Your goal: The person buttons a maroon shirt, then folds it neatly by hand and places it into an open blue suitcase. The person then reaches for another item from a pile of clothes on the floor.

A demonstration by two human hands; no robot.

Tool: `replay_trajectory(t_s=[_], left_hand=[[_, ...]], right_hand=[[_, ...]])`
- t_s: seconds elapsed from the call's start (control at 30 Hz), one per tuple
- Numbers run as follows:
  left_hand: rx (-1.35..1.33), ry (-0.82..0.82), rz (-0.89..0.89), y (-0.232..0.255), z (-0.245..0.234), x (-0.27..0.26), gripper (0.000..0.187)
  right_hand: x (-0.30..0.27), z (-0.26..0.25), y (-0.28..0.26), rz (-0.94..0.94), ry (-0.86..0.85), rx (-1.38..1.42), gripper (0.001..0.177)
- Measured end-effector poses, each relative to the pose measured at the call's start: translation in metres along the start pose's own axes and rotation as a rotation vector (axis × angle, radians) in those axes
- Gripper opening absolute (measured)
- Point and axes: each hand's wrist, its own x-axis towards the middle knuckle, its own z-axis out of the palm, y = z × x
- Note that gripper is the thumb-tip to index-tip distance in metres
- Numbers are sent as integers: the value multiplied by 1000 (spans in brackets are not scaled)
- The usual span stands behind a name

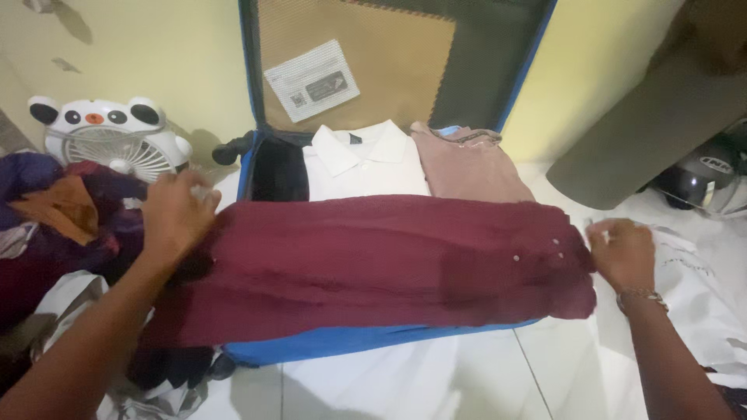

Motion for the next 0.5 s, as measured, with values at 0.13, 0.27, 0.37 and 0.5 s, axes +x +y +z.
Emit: replay_trajectory(t_s=[0.13,0.27,0.37,0.5], left_hand=[[-209,-43,211,82,5,4,17],[-561,-296,509,196,36,-9,22],[-530,-380,661,264,61,-30,43],[-424,-395,712,299,93,-47,69]], right_hand=[[10,4,-29,-166,24,138,29],[35,19,-76,-293,-255,196,42],[43,22,-84,-369,-436,-90,56],[57,13,-63,-216,-670,-109,82]])
